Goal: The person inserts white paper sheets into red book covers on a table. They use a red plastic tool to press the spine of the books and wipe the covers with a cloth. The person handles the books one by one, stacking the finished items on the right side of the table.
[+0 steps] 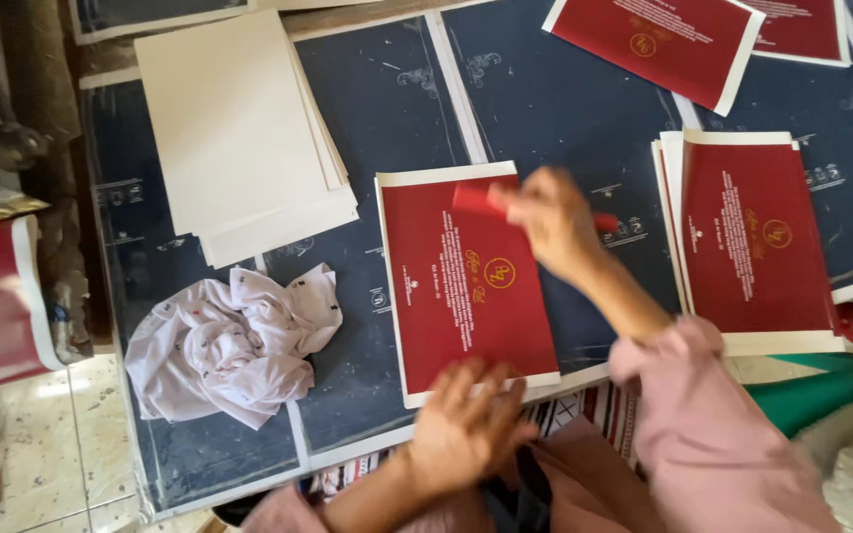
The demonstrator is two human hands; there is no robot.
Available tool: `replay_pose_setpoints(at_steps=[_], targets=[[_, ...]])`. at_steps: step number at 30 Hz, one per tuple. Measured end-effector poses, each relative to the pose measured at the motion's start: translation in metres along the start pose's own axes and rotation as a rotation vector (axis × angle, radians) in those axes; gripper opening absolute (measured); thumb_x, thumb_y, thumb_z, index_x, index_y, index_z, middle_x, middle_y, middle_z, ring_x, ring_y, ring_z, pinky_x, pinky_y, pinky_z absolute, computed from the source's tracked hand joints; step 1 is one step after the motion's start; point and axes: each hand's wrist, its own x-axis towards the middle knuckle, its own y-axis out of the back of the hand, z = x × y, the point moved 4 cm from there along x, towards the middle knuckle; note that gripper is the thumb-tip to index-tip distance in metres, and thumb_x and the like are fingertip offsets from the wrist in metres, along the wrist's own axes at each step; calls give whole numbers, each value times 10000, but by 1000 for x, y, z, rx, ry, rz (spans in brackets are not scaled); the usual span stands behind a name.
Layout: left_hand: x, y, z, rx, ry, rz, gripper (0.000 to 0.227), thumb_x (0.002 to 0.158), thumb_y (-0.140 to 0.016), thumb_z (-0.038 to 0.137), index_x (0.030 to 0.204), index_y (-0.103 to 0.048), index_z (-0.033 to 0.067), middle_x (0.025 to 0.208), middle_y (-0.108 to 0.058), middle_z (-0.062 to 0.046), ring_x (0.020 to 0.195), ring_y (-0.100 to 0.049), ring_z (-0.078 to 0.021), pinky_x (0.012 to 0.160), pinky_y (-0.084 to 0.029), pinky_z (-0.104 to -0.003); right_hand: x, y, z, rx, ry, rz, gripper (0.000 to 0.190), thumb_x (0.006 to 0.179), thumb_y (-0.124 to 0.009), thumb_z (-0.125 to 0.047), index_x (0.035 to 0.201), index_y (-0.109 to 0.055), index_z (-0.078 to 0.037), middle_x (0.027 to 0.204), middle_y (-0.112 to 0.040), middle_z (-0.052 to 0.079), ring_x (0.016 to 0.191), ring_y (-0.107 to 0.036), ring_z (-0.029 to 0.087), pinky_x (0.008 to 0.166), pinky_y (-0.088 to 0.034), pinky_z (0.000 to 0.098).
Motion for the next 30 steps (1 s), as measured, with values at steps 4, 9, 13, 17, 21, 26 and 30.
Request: replay_pose_setpoints(at_steps=[4, 9, 13, 17, 21, 26, 30], targets=[[-29, -3, 7, 56, -60, -37, 408, 978, -521, 399, 1174, -623, 57, 1197, -592, -118, 1074, -562, -275, 918, -476, -379, -27, -11, -128, 405, 50, -247, 338, 963, -478, -257, 688, -499, -61, 550, -361, -36, 418, -322, 80, 355, -290, 195], [-15, 12, 5, -15, -74, -42, 354, 997, -469, 341, 1100, -614, 35, 1114, -602, -116, 991, -600, -280, 855, -503, -343, 12, -49, -84, 164, 204, -164, 386, 951, -553, -46, 1294, -540, -224, 683, -388, 21, 643, -356, 187, 573, -297, 347], [-19, 66, -74, -34, 205, 6, 306, 792, -725, 183, 1081, -638, 137, 1227, -579, -67, 1214, -483, -307, 1045, -359, -510, 41, -22, -19, 51, -19, 2, 398, 846, -579, 76, 1146, -674, -168, 841, -492, 67, 709, -485, 236, 550, -387, 358], [-81, 107, -137, 795, 543, -218, 675, 803, -468, 587, 1365, -447, 214, 1379, -442, -155, 1156, -429, -349, 952, -278, -505, -9, 29, 15, -211, -193, 167, 207, 918, -664, -76, 1120, -698, -101, 870, -517, 93, 786, -491, 285, 716, -399, 385], [-80, 108, -135, 339, 526, 19, 285, 876, -574, 74, 1120, -584, -73, 1065, -616, -200, 1016, -571, -319, 829, -436, -430, -46, 50, -43, -264, -224, 135, 322, 931, -595, -101, 1246, -585, -33, 1029, -572, 166, 893, -556, 328, 760, -427, 432], [-43, 92, -100, 148, 625, 72, 316, 830, -605, 123, 1109, -602, -24, 1154, -563, -213, 995, -539, -348, 765, -500, -444, -78, 10, -93, -373, -201, -188, 698, 909, -430, -482, 1449, -258, -74, 1515, -268, 117, 1393, -268, 265, 1094, -289, 415], [-28, 44, -77, 185, 239, -7, 180, 841, -486, 31, 919, -643, 72, 1272, -485, -253, 1256, -398, -375, 1000, -380, -535, -80, 9, -97, -490, -192, -265, 753, 870, -470, -514, 1450, -287, -69, 1510, -304, 85, 1382, -314, 237, 1053, -303, 421]])
